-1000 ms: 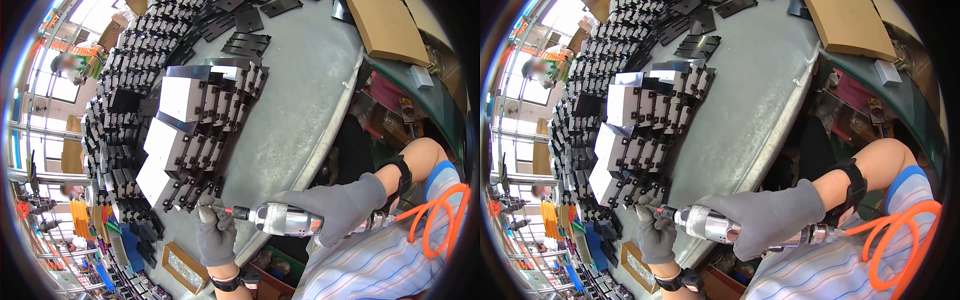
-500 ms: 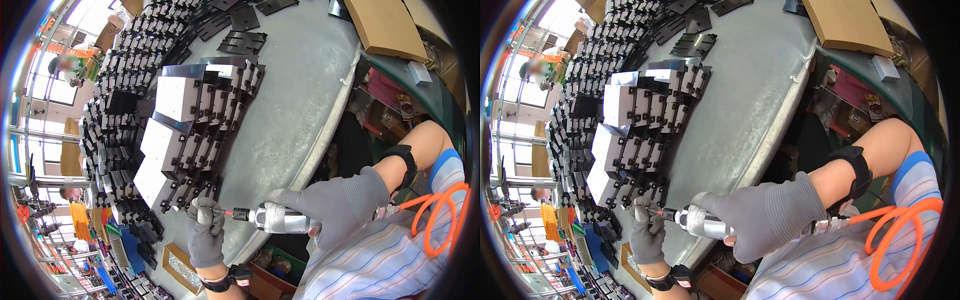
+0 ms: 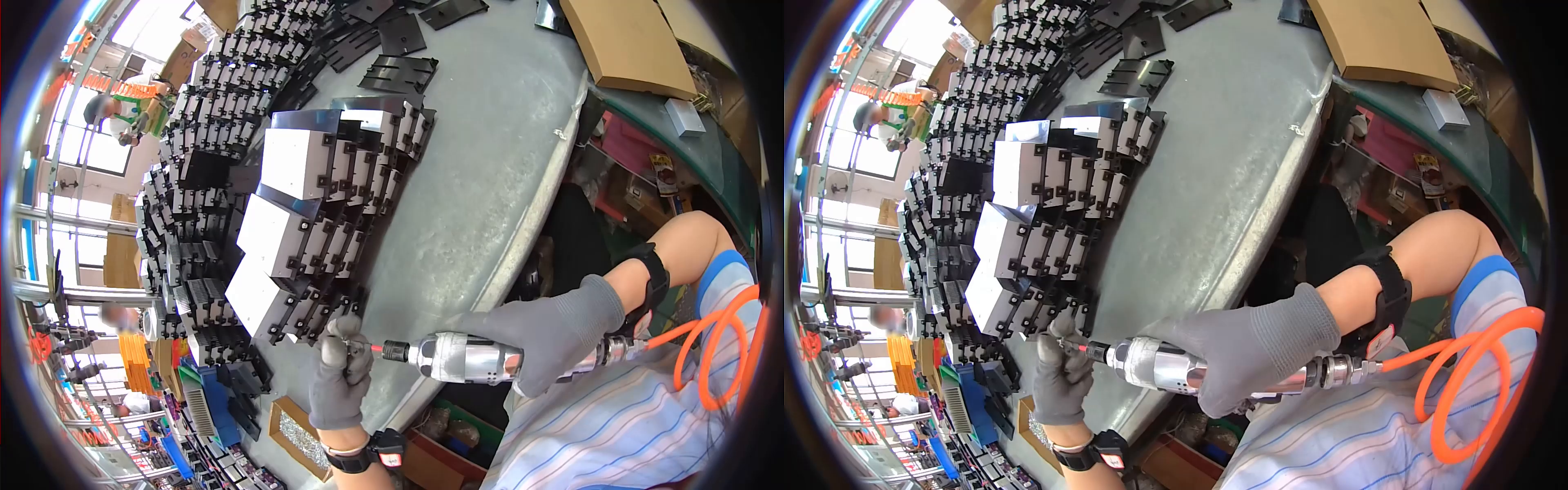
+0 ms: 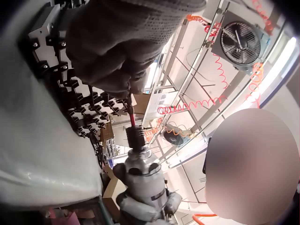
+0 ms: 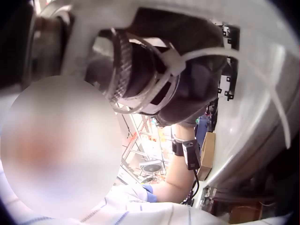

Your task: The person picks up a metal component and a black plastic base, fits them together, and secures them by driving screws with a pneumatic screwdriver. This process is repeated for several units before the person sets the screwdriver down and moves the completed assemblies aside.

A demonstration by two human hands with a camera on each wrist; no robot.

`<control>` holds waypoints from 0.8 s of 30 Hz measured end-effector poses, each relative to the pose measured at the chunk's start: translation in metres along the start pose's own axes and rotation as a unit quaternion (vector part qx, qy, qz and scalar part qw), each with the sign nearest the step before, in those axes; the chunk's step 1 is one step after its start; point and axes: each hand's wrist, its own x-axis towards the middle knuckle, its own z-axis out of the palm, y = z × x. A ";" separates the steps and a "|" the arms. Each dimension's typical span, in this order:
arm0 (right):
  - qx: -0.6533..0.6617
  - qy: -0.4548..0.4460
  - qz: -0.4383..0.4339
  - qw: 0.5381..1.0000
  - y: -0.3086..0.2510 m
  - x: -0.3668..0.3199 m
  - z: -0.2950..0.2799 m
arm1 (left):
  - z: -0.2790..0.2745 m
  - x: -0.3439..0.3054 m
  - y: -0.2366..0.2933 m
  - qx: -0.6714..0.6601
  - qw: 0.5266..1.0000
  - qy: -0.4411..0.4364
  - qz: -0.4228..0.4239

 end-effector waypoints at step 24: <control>0.139 0.153 -0.121 0.971 -0.041 0.019 0.000 | 0.020 0.083 0.134 0.783 0.562 0.191 0.186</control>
